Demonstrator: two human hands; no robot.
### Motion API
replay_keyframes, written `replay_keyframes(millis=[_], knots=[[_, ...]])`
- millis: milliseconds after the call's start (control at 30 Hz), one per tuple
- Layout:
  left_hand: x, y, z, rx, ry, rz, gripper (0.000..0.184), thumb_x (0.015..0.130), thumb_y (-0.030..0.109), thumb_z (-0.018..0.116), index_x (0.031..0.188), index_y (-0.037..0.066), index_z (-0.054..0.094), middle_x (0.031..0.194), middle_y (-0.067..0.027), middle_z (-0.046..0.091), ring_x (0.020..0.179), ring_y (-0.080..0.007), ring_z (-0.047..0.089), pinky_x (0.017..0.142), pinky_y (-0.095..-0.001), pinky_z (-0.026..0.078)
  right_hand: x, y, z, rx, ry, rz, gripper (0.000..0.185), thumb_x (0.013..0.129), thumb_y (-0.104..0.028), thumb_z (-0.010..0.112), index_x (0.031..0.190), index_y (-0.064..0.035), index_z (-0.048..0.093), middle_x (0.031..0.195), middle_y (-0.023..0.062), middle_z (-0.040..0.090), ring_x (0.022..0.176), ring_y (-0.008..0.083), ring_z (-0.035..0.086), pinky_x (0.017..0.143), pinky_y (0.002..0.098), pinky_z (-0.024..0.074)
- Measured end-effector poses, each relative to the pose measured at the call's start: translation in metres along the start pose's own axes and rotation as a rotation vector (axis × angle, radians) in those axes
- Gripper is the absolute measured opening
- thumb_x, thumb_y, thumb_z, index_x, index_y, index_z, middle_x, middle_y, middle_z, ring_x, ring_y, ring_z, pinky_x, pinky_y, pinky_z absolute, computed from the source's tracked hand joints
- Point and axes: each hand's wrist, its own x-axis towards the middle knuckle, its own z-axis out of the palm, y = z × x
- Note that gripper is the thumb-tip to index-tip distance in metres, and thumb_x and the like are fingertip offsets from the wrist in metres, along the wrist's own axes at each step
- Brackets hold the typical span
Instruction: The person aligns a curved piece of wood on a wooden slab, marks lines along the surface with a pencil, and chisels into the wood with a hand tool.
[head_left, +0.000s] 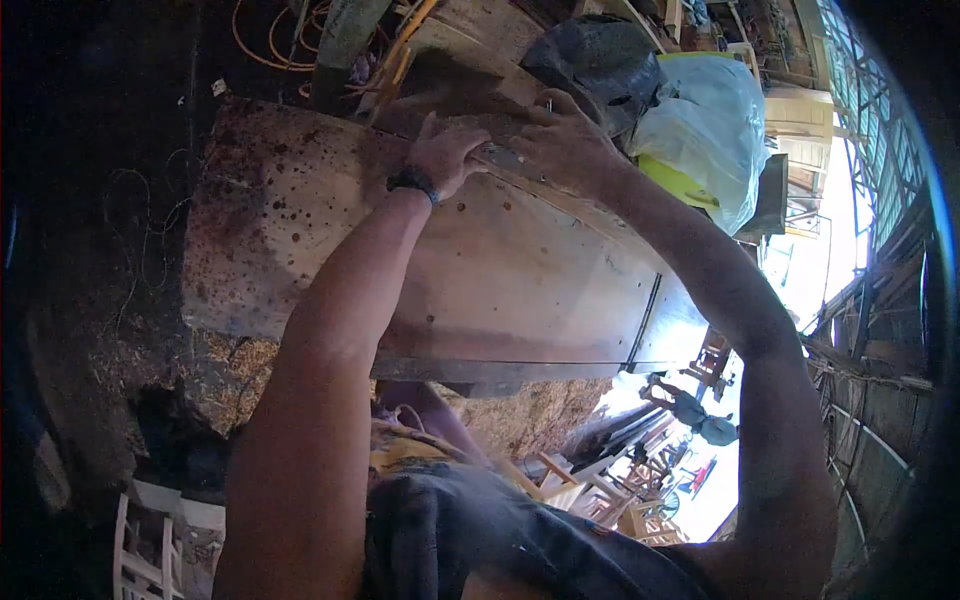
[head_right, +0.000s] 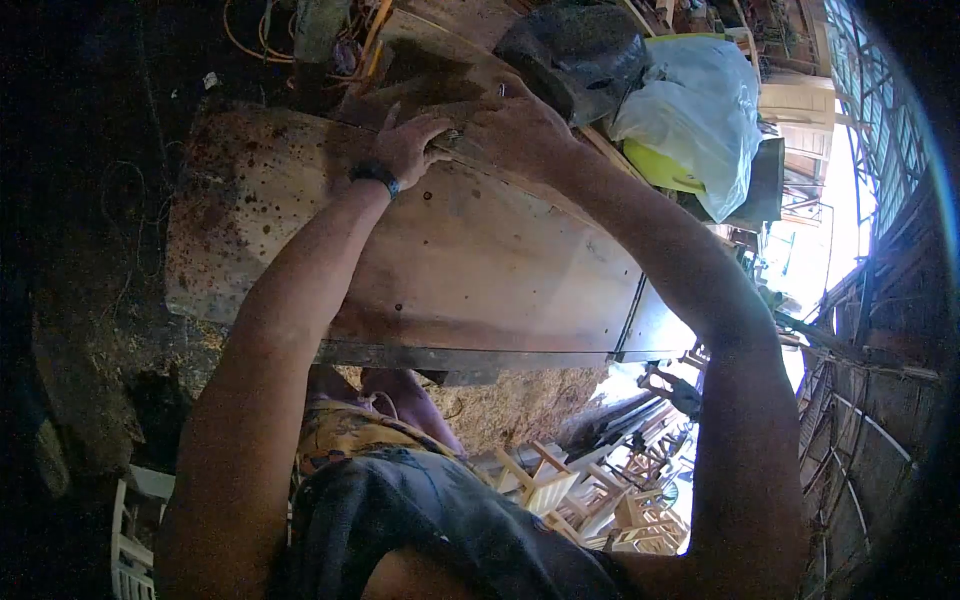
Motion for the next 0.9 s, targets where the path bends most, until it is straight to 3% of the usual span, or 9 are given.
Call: replay_keyframes(millis=[100,200,267,333,400,633,733,800,900], knots=[[0.001,-0.003,0.005,0.003,0.009,-0.008,0.054,0.089,0.046,0.061,0.137,0.024,0.050,0.138,-0.0016,0.055,0.132,-0.0197,0.046,0.119,-0.0562,0.011,-0.002,-0.005,-0.001,-0.001,0.125,0.006,0.017,0.086,-0.023,0.062,0.101,-0.0164,0.067,0.104,0.0007,0.069,0.109,0.0245,0.062,0.108,0.0522,0.0332],[0.001,-0.002,0.008,0.015,0.034,-0.009,0.055,0.088,0.046,0.063,0.137,0.024,0.050,0.137,-0.0021,0.056,0.132,-0.0207,0.046,0.118,-0.0561,0.011,0.010,-0.014,-0.018,0.461,-0.318,0.461,0.019,0.087,-0.020,0.061,0.104,-0.0145,0.067,0.103,0.0054,0.070,0.099,0.0258,0.068,0.093,0.0514,0.0502],[0.001,0.002,0.000,-0.021,0.000,-0.023,0.057,0.088,0.045,0.063,0.139,0.024,0.048,0.140,-0.0018,0.053,0.133,-0.0214,0.045,0.119,-0.0561,0.011,0.009,0.005,0.072,0.832,-0.290,0.409,0.017,0.093,-0.014,0.053,0.103,-0.0066,0.065,0.084,0.0082,0.067,0.081,0.0269,0.068,0.075,0.0456,0.0540],[0.002,0.006,-0.013,-0.098,-0.102,-0.053,0.059,0.090,0.043,0.063,0.142,0.023,0.044,0.145,-0.0009,0.047,0.135,-0.0221,0.043,0.120,-0.0559,0.010,0.017,0.004,0.053,1.394,-0.261,0.692,0.019,0.096,-0.011,0.048,0.101,-0.0011,0.063,0.076,0.0103,0.066,0.071,0.0268,0.068,0.065,0.0412,0.0562],[0.000,0.009,-0.016,-0.080,-0.101,-0.042,0.058,0.091,0.040,0.063,0.142,0.021,0.044,0.145,-0.0046,0.048,0.135,-0.0236,0.042,0.120,-0.0547,0.014,0.025,-0.008,0.000,2.129,-0.194,1.355,0.020,0.098,-0.011,0.046,0.099,0.0018,0.062,0.076,0.0118,0.066,0.070,0.0254,0.068,0.064,0.0380,0.0566],[-0.007,0.038,-0.027,-0.572,0.172,-0.138,0.047,0.088,0.025,0.068,0.132,0.017,0.056,0.133,-0.0079,0.058,0.124,-0.0265,0.053,0.107,-0.0445,0.040,0.038,-0.006,-0.006,2.261,-0.058,1.363,0.019,0.098,-0.011,0.050,0.103,0.0034,0.060,0.089,0.0160,0.066,0.073,0.0242,0.068,0.066,0.0389,0.0625],[-0.006,0.061,-0.061,-0.434,-0.058,-0.204,0.035,0.088,0.022,0.067,0.121,0.012,0.064,0.117,-0.0118,0.066,0.110,-0.0289,0.062,0.092,-0.0416,0.051,0.037,-0.011,-0.005,2.185,-0.094,1.232,0.020,0.097,-0.016,0.053,0.103,0.0022,0.060,0.097,0.0172,0.066,0.082,0.0255,0.068,0.073,0.0406,0.0615],[-0.002,0.061,-0.056,-0.521,-0.017,-0.222,0.028,0.088,0.021,0.067,0.113,0.010,0.069,0.108,-0.0138,0.069,0.100,-0.0309,0.065,0.085,-0.0413,0.054,0.038,-0.012,-0.022,2.284,-0.059,1.487,0.020,0.095,-0.019,0.059,0.102,-0.0005,0.063,0.103,0.0170,0.064,0.089,0.0276,0.066,0.082,0.0410,0.0585],[0.006,0.061,-0.060,-0.492,0.026,-0.129,0.023,0.089,0.021,0.065,0.108,0.010,0.071,0.102,-0.0155,0.070,0.093,-0.0333,0.067,0.081,-0.0420,0.054,0.020,-0.009,0.019,1.270,-0.216,1.054,0.038,0.093,-0.021,0.062,0.121,0.0020,0.053,0.107,0.0180,0.065,0.095,0.0275,0.067,0.082,0.0391,0.0589]])
